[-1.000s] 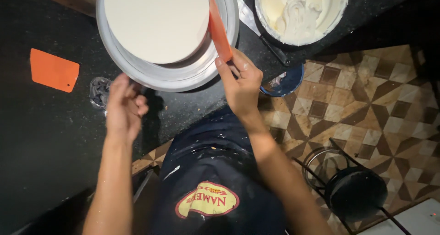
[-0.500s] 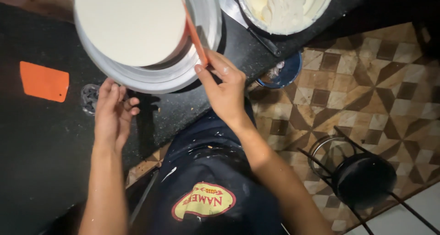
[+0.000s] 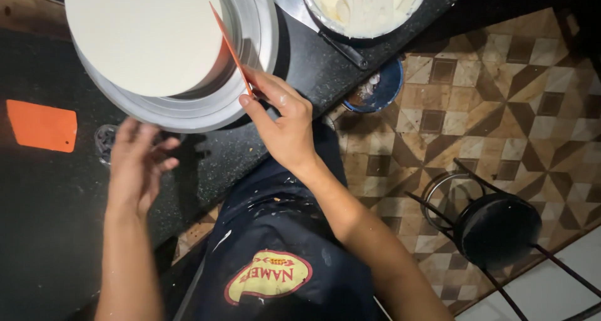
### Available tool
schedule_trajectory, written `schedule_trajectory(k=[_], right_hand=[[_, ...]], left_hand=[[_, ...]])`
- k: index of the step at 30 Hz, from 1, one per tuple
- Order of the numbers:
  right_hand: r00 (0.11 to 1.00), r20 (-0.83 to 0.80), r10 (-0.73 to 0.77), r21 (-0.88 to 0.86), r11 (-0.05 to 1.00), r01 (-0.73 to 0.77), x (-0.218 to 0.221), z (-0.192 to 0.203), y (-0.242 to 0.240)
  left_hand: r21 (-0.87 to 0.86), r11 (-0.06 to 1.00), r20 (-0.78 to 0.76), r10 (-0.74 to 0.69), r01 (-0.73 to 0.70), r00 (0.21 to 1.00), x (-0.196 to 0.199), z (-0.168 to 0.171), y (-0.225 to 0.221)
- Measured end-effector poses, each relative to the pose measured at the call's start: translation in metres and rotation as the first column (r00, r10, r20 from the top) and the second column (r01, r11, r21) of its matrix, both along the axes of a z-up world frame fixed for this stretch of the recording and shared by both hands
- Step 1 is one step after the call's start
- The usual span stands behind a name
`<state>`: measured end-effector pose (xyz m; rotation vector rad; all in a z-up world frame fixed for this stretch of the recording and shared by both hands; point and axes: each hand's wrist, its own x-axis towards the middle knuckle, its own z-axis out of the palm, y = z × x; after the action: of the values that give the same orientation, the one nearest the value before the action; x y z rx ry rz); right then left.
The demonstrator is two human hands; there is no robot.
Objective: The person smooths the white frosting on a cake set on a turntable, holding an orange plastic scraper against the side while rotating the turntable, and uses a metal spatula on the top. They wipe the table with a cloth, add more frosting from a bowl, re-smooth the sides, then lift the finished cake on a board and place it on a stainless steel table next to another cake.
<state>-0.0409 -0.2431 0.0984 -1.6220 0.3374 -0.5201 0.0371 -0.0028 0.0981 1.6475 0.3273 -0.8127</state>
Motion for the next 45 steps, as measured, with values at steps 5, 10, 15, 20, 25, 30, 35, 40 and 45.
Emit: schedule_trajectory(k=[5,10,15,20,25,30,35,40,45], right_hand=[[1.000,0.012,0.006,0.009,1.000,-0.006,-0.001,0.001,-0.001],[1.000,0.001,0.003,-0.002,1.000,-0.003,-0.001,0.002,0.001],[1.000,0.013,0.009,0.039,0.999,-0.010,-0.002,0.000,0.002],[0.999,0.049,0.020,0.022,1.000,-0.021,-0.005,-0.003,0.003],[0.999,0.015,0.029,0.044,0.999,-0.030,-0.005,0.000,0.004],[0.999,0.029,0.030,0.043,0.999,-0.032,-0.005,-0.001,0.004],[0.999,0.043,0.031,0.052,0.998,-0.033,-0.007,0.000,0.005],[0.999,0.028,0.023,0.015,1.000,-0.024,-0.008,0.000,0.005],[0.999,0.022,0.034,0.031,0.999,-0.035,-0.011,0.001,0.007]], left_hand=[[-0.251,0.935,-0.032,0.252,-0.252,0.967,-0.006,-0.045,0.032],[-0.179,0.914,-0.186,-0.394,0.363,0.900,-0.009,-0.022,0.015],[-0.024,0.995,-0.038,-0.101,0.100,0.994,0.005,-0.008,0.010],[-0.059,0.973,0.029,0.225,-0.223,0.974,0.004,-0.006,0.010],[-0.127,0.938,-0.122,-0.336,0.321,0.934,-0.004,-0.021,0.018],[-0.054,0.964,-0.067,-0.262,0.259,0.963,0.004,-0.013,0.018],[-0.091,0.979,0.073,0.190,-0.183,0.979,0.002,-0.020,0.029],[-0.143,0.951,-0.157,-0.295,0.273,0.943,-0.005,-0.008,0.021],[-0.070,0.969,-0.098,-0.242,0.236,0.965,0.002,-0.008,0.021]])
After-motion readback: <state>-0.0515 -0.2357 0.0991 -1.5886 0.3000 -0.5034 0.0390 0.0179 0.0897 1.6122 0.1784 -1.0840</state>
